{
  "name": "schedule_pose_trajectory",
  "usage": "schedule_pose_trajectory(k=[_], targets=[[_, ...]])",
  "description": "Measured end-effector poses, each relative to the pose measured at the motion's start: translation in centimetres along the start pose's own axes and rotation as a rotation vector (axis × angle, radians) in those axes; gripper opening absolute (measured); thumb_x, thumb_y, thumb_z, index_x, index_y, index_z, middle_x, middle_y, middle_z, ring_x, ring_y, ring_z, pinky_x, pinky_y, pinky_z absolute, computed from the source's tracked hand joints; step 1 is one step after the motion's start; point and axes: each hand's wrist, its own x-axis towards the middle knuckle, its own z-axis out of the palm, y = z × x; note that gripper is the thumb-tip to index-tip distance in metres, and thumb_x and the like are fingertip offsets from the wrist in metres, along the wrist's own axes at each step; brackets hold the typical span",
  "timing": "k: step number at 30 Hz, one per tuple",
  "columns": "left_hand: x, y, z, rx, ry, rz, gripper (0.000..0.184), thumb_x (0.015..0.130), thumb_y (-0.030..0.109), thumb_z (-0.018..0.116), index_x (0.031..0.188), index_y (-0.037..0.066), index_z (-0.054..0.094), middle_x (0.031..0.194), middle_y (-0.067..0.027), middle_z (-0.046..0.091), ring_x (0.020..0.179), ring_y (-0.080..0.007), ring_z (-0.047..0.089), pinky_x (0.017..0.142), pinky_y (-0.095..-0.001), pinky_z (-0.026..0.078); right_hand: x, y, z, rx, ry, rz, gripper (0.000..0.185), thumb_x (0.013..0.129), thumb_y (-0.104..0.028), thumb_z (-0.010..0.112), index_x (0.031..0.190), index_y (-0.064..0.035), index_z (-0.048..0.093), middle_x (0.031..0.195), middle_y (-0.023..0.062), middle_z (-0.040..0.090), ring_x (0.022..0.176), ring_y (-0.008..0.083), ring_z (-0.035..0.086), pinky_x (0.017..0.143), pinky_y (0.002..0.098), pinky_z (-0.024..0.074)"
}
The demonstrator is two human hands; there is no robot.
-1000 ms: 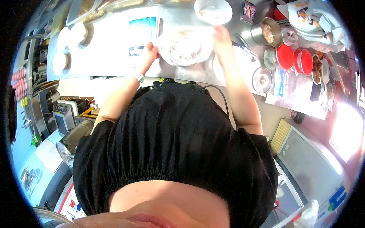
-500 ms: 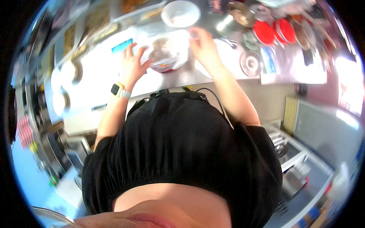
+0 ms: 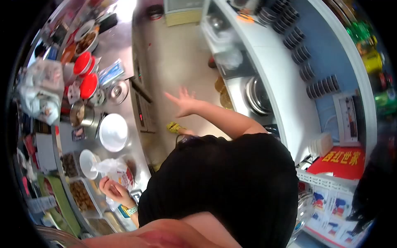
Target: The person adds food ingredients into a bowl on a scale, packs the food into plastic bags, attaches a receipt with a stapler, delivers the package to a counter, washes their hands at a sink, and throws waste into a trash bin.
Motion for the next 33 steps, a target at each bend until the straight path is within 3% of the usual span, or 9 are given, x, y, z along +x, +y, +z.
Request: schedule_pose_trajectory(k=[4, 10, 11, 17, 21, 25, 28, 29, 33], targets=[[4.4, 3.1, 5.8, -0.097, -0.28, 0.035, 0.01, 0.084, -0.003, 0.049, 0.09, 0.002, 0.055, 0.107, -0.0148, 0.052, 0.101, -0.028, 0.051, 0.089, -0.0356, 0.042, -4.2, 10.2, -4.2, 0.43, -0.585, 0.417, 0.074, 0.083, -0.028, 0.061, 0.147, -0.0239, 0.025, 0.134, 0.0144, 0.051, 0.119, 0.0345, 0.052, 0.105, 0.0496, 0.0336], [7.9, 6.5, 14.8, -0.169, -0.436, 0.051, 0.011, 0.082, -0.004, 0.049, 0.088, 0.002, 0.057, 0.102, -0.0141, 0.054, 0.095, -0.0265, 0.053, 0.085, -0.0338, 0.043, -3.6, 24.5, -12.7, 0.431, 0.161, 0.717, 0.065, 0.08, 0.002, 0.045, 0.142, -0.0141, 0.034, 0.125, 0.0226, 0.055, 0.113, 0.0284, 0.057, 0.098, 0.0354, 0.0429], [8.3, 6.7, 16.7, -0.187, -0.438, 0.017, 0.012, 0.079, -0.004, 0.049, 0.085, 0.002, 0.058, 0.097, -0.0144, 0.056, 0.09, -0.0273, 0.055, 0.082, -0.0349, 0.044, -2.7, 28.0, -13.1, 0.146, 0.479, 0.444, 0.059, 0.08, 0.002, 0.047, 0.137, -0.0113, 0.041, 0.129, 0.0207, 0.052, 0.114, 0.027, 0.056, 0.096, 0.0347, 0.0433], [12.7, 9.2, 27.7, -0.213, -0.414, -0.049, 0.014, 0.08, -0.006, 0.048, 0.084, 0.001, 0.058, 0.095, -0.0132, 0.057, 0.089, -0.0248, 0.055, 0.08, -0.031, 0.044, 2.9, 55.0, -23.0, 0.436, 0.962, 0.857, 0.03, 0.092, -0.028, 0.054, 0.108, -0.0051, 0.064, 0.1, 0.0056, 0.064, 0.086, 0.0154, 0.06, 0.072, 0.0303, 0.0497], [15.5, 10.6, 32.8, -0.18, -0.365, -0.054, 0.014, 0.081, -0.007, 0.047, 0.084, 0.001, 0.058, 0.096, -0.013, 0.058, 0.087, -0.0242, 0.055, 0.077, -0.0312, 0.045, 6.4, 57.0, -30.6, -0.43, 0.78, 0.725, 0.032, 0.085, -0.026, 0.059, 0.112, -0.008, 0.064, 0.113, 0.0186, 0.061, 0.111, 0.0313, 0.055, 0.094, 0.0403, 0.0444], [16.8, 10.9, 34.9, -0.103, -0.377, 0.054, 0.017, 0.077, -0.009, 0.048, 0.083, 0.0, 0.061, 0.095, -0.0147, 0.062, 0.092, -0.0288, 0.059, 0.079, -0.0354, 0.049, 8.5, 65.7, -31.2, -0.494, 0.341, 0.739, 0.041, 0.084, -0.024, 0.06, 0.123, -0.0142, 0.058, 0.121, 0.0159, 0.058, 0.116, 0.0317, 0.052, 0.098, 0.0407, 0.0428], [16.9, 10.9, 34.4, -0.099, -0.38, 0.015, 0.024, 0.072, -0.009, 0.049, 0.087, 0.003, 0.064, 0.1, -0.0134, 0.062, 0.098, -0.0317, 0.059, 0.087, -0.0388, 0.047, 8.2, 68.3, -29.8, -0.408, 0.338, 0.823, 0.038, 0.097, -0.024, 0.038, 0.125, -0.0058, 0.055, 0.124, 0.0189, 0.058, 0.108, 0.0288, 0.06, 0.093, 0.0409, 0.0464], [16.6, 10.3, 34.0, -0.104, -0.39, 0.006, 0.026, 0.071, -0.008, 0.05, 0.089, 0.004, 0.063, 0.102, -0.013, 0.061, 0.101, -0.0312, 0.057, 0.09, -0.0396, 0.045, 8.1, 67.2, -30.1, -0.082, 0.514, 0.759, 0.039, 0.098, -0.029, 0.037, 0.119, -0.005, 0.06, 0.118, 0.0179, 0.062, 0.106, 0.0303, 0.061, 0.089, 0.0417, 0.0477], [15.7, 10.4, 32.7, -0.092, -0.271, -0.044, 0.026, 0.072, -0.008, 0.049, 0.088, 0.006, 0.064, 0.097, -0.0096, 0.06, 0.096, -0.0276, 0.058, 0.085, -0.0379, 0.046, 7.5, 62.3, -32.4, -0.466, 0.626, 0.556, 0.029, 0.096, -0.027, 0.05, 0.111, -0.0049, 0.063, 0.107, 0.0147, 0.065, 0.097, 0.0315, 0.062, 0.083, 0.0391, 0.0495]])
